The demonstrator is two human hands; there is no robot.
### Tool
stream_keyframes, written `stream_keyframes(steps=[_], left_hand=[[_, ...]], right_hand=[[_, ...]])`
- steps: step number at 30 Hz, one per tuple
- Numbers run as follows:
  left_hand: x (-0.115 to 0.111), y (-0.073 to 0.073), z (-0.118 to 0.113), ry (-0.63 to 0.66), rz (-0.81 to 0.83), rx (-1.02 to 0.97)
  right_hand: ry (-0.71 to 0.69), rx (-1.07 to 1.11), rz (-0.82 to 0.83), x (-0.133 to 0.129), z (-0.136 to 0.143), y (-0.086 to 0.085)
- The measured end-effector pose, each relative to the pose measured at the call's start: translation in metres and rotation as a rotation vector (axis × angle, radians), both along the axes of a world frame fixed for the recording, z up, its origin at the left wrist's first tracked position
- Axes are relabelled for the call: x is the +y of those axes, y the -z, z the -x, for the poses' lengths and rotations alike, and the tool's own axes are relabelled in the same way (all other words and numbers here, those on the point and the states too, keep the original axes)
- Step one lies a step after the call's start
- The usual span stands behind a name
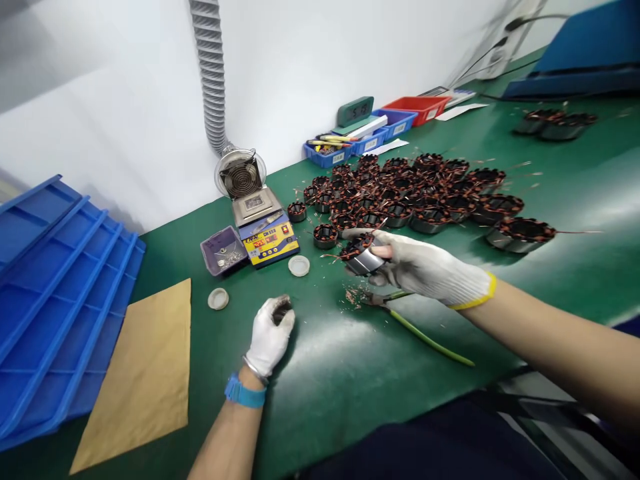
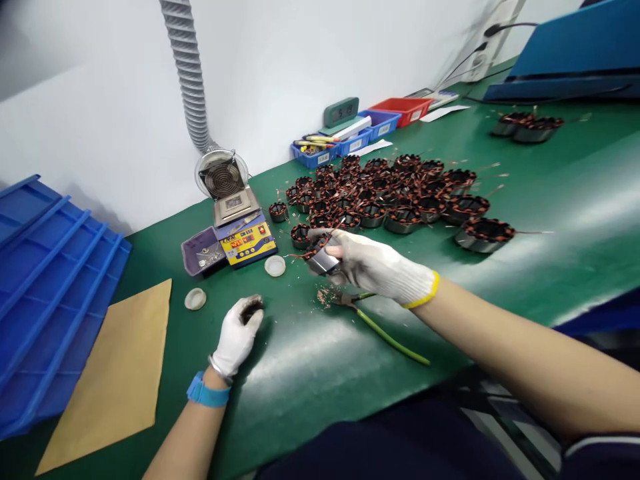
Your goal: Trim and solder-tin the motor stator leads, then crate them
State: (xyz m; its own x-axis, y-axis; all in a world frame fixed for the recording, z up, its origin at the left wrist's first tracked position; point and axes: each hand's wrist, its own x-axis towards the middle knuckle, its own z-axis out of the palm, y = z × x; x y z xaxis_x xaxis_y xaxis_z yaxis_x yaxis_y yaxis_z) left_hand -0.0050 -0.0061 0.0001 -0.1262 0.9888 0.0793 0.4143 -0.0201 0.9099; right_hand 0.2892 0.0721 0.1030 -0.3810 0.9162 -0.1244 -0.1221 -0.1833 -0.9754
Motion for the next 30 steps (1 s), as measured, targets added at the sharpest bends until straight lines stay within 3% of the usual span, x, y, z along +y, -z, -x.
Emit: stream_keyframes(steps=[3,6,10,13,17,21,27,30], left_hand=[[0.0,0.001,-0.001,-0.013,-0.009,-0.013],[-0.002,0.002,-0.004,-0.048,-0.028,-0.031],[-0.016,-0.005,-0.014,-0.121,-0.185,-0.014],[-0.028,-0.014,-0.022,-0.049,-0.34,0.089],[-0.034,-0.021,-0.027,0.024,-0.469,0.243],[-0.034,-0.023,-0.029,0.015,-0.591,0.389],[-0.038,-0.027,-0.036,0.006,-0.65,0.406],[-0.039,-0.024,-0.033,-0.096,-0.587,0.327]], right_hand=[[-0.001,0.101,0.113,0.002,-0.002,0.0],[-0.014,0.099,0.079,0.004,-0.004,0.001],[-0.069,-0.073,-0.074,-0.004,0.0,0.016],[-0.112,-0.226,-0.235,-0.016,0.008,0.035],[-0.161,-0.359,-0.564,-0.028,0.019,0.056],[-0.228,-0.372,-0.875,-0.029,0.025,0.064],[-0.177,-0.347,-0.996,-0.034,0.031,0.066],[-0.158,-0.355,-0.978,-0.029,0.03,0.066]])
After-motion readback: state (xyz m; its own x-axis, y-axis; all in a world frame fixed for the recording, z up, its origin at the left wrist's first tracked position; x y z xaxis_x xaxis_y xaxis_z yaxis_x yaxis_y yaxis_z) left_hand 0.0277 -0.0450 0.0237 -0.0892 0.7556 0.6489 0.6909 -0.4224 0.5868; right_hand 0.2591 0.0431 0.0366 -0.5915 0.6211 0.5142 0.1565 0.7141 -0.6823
